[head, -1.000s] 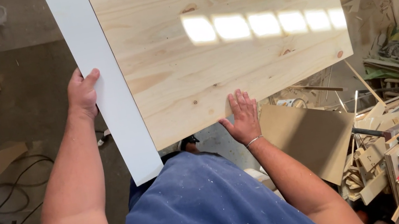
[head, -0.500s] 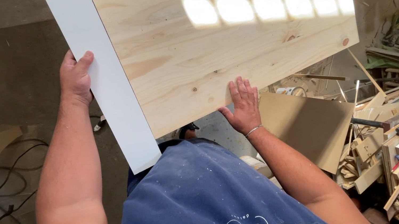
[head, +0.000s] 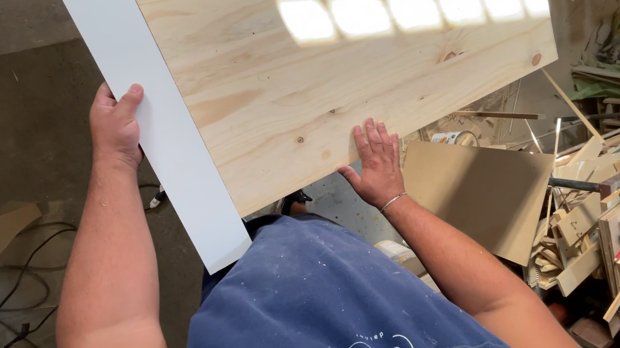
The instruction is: The person is using a table saw to cut a large piece of plywood, then inspecting the cut pieces.
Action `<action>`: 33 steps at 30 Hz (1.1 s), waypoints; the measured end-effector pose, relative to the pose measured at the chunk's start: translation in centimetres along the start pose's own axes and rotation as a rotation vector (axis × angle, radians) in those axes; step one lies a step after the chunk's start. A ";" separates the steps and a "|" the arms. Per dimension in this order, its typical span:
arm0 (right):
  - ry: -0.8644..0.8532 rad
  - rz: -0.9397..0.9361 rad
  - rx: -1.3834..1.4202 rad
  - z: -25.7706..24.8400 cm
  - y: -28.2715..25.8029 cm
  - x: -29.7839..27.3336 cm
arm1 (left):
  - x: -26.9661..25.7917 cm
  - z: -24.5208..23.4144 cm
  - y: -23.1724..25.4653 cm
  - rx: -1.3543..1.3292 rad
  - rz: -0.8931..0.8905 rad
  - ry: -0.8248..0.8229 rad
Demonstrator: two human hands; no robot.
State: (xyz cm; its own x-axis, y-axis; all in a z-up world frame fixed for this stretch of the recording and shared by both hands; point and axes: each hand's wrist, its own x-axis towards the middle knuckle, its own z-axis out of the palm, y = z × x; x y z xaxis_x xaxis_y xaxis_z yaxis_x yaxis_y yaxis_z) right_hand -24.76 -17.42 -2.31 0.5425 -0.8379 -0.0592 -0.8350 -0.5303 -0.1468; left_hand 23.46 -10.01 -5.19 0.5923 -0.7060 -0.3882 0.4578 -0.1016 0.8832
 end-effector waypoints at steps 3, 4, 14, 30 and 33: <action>0.003 0.002 -0.008 0.0 -0.1 0.1 | 0.1 0.2 0.2 0.014 0.012 -0.001; 0.004 0.004 -0.008 0.0 -0.1 0.0 | 0.1 0.1 0.2 0.015 0.012 -0.003; 0.003 0.000 -0.002 -0.2 -0.2 0.0 | 0.1 0.5 0.9 0.079 0.063 0.007; 0.024 -0.005 -0.013 0.2 0.0 -0.1 | -0.3 0.3 0.8 0.060 0.078 -0.017; 0.025 -0.003 -0.009 0.3 0.1 -0.1 | -0.3 0.1 0.8 0.065 0.084 -0.025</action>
State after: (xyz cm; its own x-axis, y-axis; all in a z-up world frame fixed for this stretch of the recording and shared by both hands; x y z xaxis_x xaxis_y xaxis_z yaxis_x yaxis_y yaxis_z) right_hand -24.85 -17.35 -2.60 0.5424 -0.8394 -0.0345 -0.8345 -0.5335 -0.1380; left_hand 23.56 -9.97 -4.31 0.6099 -0.7310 -0.3060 0.3627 -0.0858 0.9279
